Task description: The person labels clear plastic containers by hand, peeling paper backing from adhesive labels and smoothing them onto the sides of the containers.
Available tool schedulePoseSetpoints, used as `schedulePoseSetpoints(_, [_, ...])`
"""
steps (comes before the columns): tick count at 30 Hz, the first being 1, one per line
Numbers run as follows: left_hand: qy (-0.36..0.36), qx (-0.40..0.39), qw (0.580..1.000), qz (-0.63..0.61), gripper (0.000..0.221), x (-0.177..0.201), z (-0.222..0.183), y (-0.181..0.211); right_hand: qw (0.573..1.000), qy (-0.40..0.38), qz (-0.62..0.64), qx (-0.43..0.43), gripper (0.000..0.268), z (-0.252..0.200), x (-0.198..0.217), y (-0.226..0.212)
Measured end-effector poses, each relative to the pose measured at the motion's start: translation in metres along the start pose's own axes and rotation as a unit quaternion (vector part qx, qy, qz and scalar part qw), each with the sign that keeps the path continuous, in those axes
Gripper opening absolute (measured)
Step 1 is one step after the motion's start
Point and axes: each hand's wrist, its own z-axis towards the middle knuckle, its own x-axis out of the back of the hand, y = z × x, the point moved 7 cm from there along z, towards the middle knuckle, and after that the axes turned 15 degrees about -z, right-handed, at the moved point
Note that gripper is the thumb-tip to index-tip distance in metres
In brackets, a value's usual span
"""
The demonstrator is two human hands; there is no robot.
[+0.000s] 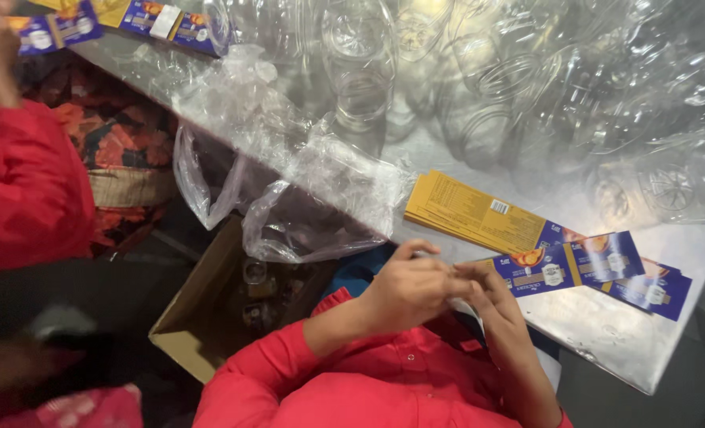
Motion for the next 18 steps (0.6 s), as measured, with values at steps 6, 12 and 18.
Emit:
schedulePoseSetpoints(6, [0.191, 0.14, 0.97, 0.061, 0.04, 0.048, -0.013, -0.084, 0.892, 0.106, -0.436, 0.051, 0.037, -0.022, 0.041, -0.023])
schedulePoseSetpoints(12, [0.344, 0.217, 0.863, 0.3, 0.122, 0.147, 0.004, -0.219, 0.965, 0.13, -0.205, 0.097, 0.031, -0.063, 0.091, -0.035])
schedulePoseSetpoints(18, [0.31, 0.28, 0.898, 0.14, 0.084, 0.158, 0.015, -0.234, 0.948, 0.215, -0.186, 0.143, 0.031, -0.105, 0.144, -0.026])
